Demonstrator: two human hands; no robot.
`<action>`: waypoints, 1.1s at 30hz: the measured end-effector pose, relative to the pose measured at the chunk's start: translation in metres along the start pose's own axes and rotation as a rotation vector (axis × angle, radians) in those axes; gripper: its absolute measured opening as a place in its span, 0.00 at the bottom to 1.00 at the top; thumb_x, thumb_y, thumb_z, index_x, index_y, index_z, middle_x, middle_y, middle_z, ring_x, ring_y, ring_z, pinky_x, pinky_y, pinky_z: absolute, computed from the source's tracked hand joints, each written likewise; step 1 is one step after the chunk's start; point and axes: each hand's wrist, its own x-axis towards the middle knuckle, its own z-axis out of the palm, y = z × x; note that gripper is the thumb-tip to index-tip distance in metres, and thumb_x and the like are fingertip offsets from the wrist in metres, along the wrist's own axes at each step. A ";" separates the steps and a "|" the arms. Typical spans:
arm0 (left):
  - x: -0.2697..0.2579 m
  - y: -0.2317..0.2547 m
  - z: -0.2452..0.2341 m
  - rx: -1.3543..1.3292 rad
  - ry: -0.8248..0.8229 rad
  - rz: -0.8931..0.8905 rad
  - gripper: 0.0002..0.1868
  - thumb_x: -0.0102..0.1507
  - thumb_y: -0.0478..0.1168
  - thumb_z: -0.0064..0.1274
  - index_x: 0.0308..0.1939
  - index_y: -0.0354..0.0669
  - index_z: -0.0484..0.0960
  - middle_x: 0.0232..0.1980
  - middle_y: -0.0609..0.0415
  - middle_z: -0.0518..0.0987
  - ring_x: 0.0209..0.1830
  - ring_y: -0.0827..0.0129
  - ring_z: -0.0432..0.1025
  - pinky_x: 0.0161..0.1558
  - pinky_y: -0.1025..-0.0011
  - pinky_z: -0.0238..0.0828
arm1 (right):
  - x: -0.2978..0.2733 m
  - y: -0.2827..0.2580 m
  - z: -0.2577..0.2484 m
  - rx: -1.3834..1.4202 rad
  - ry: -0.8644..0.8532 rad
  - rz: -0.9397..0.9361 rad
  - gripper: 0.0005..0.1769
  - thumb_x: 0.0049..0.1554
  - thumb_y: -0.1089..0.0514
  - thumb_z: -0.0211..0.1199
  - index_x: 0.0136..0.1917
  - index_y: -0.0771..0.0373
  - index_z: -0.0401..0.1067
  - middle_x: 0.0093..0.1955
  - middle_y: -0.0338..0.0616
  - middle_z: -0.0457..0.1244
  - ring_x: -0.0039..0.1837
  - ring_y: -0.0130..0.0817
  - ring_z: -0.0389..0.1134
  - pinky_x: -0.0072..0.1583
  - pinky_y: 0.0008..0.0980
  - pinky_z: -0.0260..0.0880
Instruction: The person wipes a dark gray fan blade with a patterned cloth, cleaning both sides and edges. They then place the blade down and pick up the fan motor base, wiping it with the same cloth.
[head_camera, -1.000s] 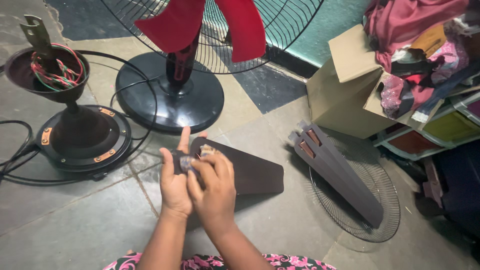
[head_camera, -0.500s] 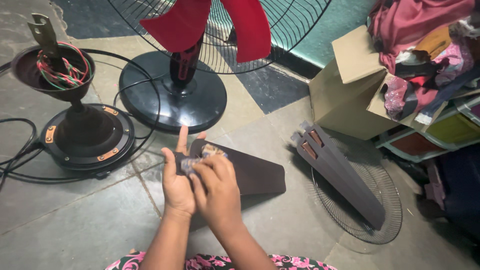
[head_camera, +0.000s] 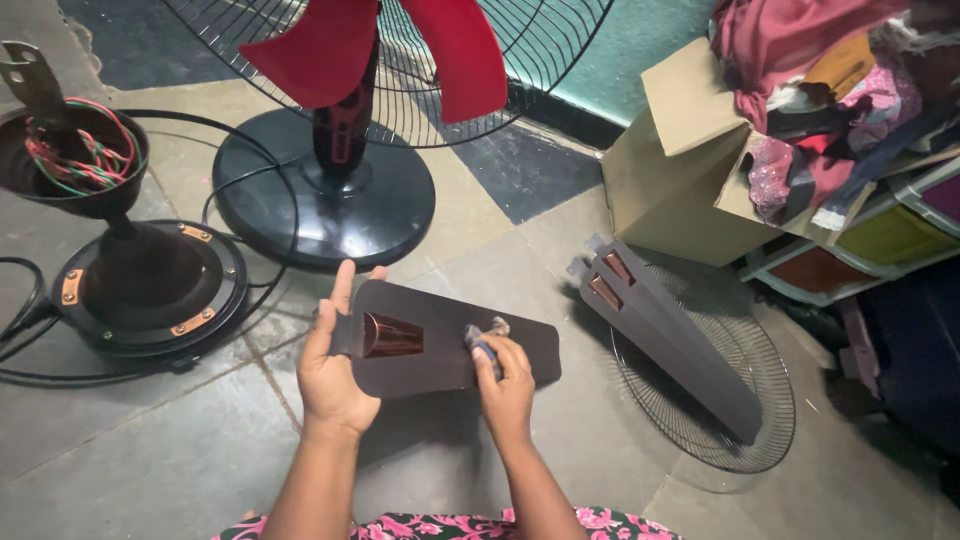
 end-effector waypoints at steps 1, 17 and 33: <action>-0.001 -0.001 0.001 0.003 -0.008 -0.009 0.39 0.70 0.56 0.38 0.82 0.44 0.50 0.80 0.46 0.61 0.72 0.61 0.63 0.71 0.59 0.58 | 0.004 -0.001 0.002 -0.046 0.046 0.024 0.12 0.57 0.59 0.66 0.53 0.65 0.79 0.55 0.49 0.70 0.59 0.42 0.71 0.62 0.37 0.68; -0.006 -0.001 0.012 0.099 -0.099 -0.031 0.33 0.70 0.46 0.35 0.78 0.38 0.58 0.79 0.46 0.62 0.74 0.60 0.63 0.73 0.60 0.56 | 0.017 -0.111 0.027 0.087 -0.063 -0.379 0.11 0.63 0.59 0.61 0.58 0.62 0.76 0.60 0.47 0.69 0.67 0.48 0.67 0.71 0.43 0.63; -0.001 -0.011 0.003 0.484 0.365 0.208 0.13 0.61 0.25 0.56 0.49 0.35 0.84 0.46 0.57 0.83 0.41 0.78 0.76 0.47 0.78 0.74 | -0.009 0.014 0.023 -0.133 0.130 -0.109 0.14 0.62 0.61 0.56 0.61 0.65 0.71 0.61 0.52 0.64 0.65 0.50 0.65 0.67 0.44 0.61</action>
